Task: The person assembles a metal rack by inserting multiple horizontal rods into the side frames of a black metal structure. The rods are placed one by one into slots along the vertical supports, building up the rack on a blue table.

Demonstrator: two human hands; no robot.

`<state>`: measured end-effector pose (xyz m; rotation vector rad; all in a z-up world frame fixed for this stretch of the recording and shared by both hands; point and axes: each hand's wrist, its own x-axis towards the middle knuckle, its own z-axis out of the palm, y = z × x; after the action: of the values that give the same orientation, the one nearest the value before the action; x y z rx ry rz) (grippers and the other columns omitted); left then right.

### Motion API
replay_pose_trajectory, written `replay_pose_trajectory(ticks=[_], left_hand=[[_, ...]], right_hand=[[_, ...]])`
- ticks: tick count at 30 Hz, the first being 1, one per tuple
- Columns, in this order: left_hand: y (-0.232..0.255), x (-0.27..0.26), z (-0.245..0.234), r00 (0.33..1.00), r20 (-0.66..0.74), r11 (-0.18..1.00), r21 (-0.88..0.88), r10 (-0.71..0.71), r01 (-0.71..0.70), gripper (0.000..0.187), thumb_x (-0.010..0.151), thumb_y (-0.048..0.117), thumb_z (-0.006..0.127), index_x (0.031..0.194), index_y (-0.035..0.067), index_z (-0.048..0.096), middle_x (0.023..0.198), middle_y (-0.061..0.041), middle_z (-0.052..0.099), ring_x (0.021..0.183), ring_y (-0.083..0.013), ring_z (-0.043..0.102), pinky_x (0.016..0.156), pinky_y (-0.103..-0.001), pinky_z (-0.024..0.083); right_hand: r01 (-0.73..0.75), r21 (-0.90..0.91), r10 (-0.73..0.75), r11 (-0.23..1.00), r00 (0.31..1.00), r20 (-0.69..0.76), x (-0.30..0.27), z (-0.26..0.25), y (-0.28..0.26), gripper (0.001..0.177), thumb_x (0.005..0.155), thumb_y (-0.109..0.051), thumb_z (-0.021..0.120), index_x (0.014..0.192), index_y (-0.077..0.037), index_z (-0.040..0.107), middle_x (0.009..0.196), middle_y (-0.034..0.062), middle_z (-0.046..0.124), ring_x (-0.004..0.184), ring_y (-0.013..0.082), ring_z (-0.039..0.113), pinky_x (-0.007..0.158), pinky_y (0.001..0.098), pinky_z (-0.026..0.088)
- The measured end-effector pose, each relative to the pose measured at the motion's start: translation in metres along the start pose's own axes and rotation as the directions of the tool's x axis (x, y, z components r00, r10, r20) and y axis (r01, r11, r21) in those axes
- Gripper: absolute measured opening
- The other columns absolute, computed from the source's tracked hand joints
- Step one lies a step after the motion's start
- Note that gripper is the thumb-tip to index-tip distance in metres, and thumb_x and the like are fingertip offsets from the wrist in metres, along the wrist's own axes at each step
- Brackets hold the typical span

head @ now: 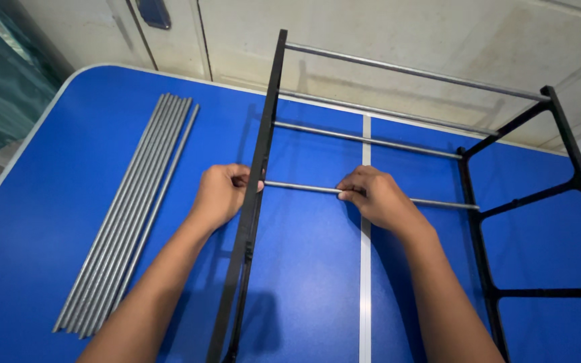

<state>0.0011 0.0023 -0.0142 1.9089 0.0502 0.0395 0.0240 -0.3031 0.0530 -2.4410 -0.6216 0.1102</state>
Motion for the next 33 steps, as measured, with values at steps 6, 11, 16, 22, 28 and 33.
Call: replay_pose_trajectory(ticks=[6, 11, 16, 22, 28, 33], left_hand=[[0.001, 0.001, 0.0, 1.0, 0.004, 0.999, 0.038, 0.027, -0.027, 0.018, 0.08, 0.014, 0.084, 0.093, 0.003, 0.079, 0.078, -0.006, 0.076, 0.071, -0.013, 0.07, 0.065, -0.028, 0.056], [0.015, -0.002, -0.007, 0.975, 0.009, 0.958, 0.186, 0.22, -0.218, 0.022, 0.078, 0.011, 0.081, 0.099, 0.006, 0.08, 0.089, -0.011, 0.073, 0.082, -0.0246, 0.072, 0.077, -0.035, 0.057], [0.037, -0.014, -0.006, 0.978, -0.011, 0.965, 0.166, 0.206, -0.202, 0.024, 0.079, 0.012, 0.075, 0.103, 0.009, 0.076, 0.103, -0.006, 0.073, 0.091, -0.0227, 0.073, 0.082, -0.035, 0.057], [0.054, -0.026, -0.008, 0.995, 0.056, 0.96, 0.262, 0.085, -0.096, 0.047, 0.082, 0.022, 0.077, 0.127, 0.022, 0.066, 0.109, 0.001, 0.076, 0.099, -0.019, 0.072, 0.085, -0.037, 0.055], [0.048, -0.026, -0.01, 0.986, 0.078, 0.964, 0.214, 0.145, -0.159, 0.05, 0.083, 0.022, 0.074, 0.131, 0.021, 0.062, 0.108, 0.005, 0.077, 0.094, -0.0185, 0.073, 0.085, -0.036, 0.056], [0.043, -0.027, -0.009, 0.98, 0.062, 0.954, 0.226, 0.19, -0.199, 0.049, 0.083, 0.023, 0.075, 0.13, 0.021, 0.064, 0.106, 0.005, 0.078, 0.092, -0.0191, 0.072, 0.084, -0.036, 0.056]], right_hand=[[-0.089, 0.026, 0.089, 0.996, 0.996, 0.005, -0.001, 0.002, 0.004, 0.018, 0.081, -0.014, 0.079, 0.097, -0.006, 0.078, 0.094, 0.0084, 0.073, 0.083, 0.0251, 0.072, 0.076, 0.0355, 0.058], [-0.03, -0.003, 0.03, 1.0, 1.0, 0.0, -0.006, -0.013, -0.02, 0.03, 0.081, -0.022, 0.081, 0.106, -0.007, 0.077, 0.103, 0.011, 0.071, 0.093, 0.0273, 0.072, 0.082, 0.0366, 0.057], [0.006, -0.158, -0.026, 0.987, 0.992, -0.123, -0.03, -0.06, -0.071, 0.054, 0.077, -0.035, 0.085, 0.121, -0.008, 0.07, 0.116, 0.0157, 0.067, 0.108, 0.0339, 0.065, 0.088, 0.0428, 0.052], [-0.023, -0.251, -0.069, 0.968, 0.933, -0.352, -0.094, -0.107, -0.142, 0.049, 0.079, -0.032, 0.082, 0.121, -0.009, 0.072, 0.123, 0.0132, 0.068, 0.115, 0.0322, 0.063, 0.095, 0.0415, 0.051], [-0.113, -0.334, -0.072, 0.936, 0.866, -0.494, -0.179, -0.11, -0.178, 0.039, 0.081, -0.021, 0.079, 0.116, -0.007, 0.072, 0.121, 0.0105, 0.07, 0.112, 0.0266, 0.068, 0.094, 0.0369, 0.053], [-0.317, -0.438, 0.072, 0.841, 0.868, -0.491, -0.271, -0.115, -0.161, 0.041, 0.075, -0.022, 0.079, 0.114, -0.01, 0.075, 0.121, 0.0089, 0.07, 0.114, 0.0225, 0.068, 0.094, 0.0345, 0.053]])
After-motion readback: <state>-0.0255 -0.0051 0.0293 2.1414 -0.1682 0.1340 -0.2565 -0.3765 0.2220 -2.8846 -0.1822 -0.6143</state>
